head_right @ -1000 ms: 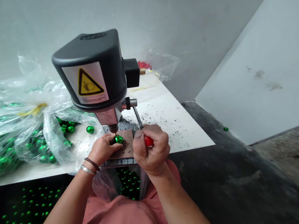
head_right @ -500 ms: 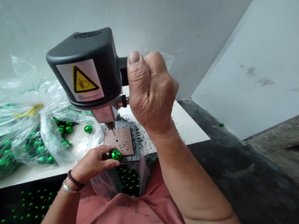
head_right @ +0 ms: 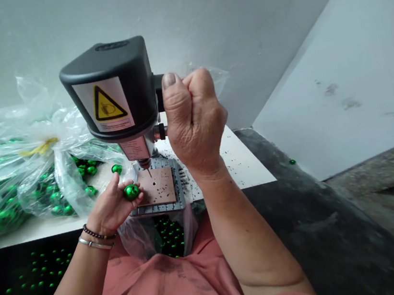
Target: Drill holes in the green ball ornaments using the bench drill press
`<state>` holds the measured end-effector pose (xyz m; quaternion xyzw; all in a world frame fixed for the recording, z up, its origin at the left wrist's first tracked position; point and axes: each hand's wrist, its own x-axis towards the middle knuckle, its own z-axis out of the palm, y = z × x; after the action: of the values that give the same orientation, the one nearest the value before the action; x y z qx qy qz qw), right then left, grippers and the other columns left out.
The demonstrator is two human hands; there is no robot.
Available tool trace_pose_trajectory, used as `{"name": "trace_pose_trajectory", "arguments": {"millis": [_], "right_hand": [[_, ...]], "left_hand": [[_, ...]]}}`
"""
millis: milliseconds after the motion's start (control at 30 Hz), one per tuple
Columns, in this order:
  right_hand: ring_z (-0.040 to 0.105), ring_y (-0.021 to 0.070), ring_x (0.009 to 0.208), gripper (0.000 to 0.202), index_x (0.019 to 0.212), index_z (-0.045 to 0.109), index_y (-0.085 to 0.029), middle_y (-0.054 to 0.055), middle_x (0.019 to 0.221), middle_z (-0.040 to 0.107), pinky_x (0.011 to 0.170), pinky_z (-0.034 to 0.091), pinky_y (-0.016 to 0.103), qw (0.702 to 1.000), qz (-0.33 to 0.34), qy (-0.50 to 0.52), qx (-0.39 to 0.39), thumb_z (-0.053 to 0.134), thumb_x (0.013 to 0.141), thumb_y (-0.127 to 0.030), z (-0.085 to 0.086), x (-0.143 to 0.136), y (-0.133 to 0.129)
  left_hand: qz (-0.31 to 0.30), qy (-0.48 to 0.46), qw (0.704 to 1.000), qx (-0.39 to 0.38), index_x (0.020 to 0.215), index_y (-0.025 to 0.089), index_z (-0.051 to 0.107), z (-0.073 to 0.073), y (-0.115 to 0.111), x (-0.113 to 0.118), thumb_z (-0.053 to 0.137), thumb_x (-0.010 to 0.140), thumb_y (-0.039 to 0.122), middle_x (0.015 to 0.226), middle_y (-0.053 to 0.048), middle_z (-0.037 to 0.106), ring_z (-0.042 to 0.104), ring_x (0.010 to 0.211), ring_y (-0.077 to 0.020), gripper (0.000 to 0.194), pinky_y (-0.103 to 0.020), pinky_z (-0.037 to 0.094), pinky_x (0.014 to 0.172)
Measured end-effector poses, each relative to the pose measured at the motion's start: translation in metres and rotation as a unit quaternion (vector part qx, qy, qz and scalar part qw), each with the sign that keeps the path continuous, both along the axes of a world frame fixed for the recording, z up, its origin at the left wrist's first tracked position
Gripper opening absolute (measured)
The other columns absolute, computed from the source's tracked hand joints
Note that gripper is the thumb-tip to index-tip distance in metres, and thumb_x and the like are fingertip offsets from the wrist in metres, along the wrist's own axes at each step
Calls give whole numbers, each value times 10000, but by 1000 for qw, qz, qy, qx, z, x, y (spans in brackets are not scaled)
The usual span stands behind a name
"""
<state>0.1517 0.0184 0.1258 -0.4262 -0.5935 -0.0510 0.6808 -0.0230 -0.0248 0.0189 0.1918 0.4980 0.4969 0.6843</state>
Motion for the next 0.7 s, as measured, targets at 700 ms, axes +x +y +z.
{"name": "trace_pose_trajectory", "arguments": {"millis": [700], "right_hand": [[316, 46, 523, 282, 626, 312, -200, -62, 549, 302, 579, 327, 181, 1000, 13, 27, 5, 442, 858, -293, 9, 0, 16]], "left_hand": [[-107, 468, 860, 174, 1127, 146, 568, -29, 11, 7, 574, 741, 316, 1044, -69, 670, 606, 969, -192, 421, -319, 465, 862]]}}
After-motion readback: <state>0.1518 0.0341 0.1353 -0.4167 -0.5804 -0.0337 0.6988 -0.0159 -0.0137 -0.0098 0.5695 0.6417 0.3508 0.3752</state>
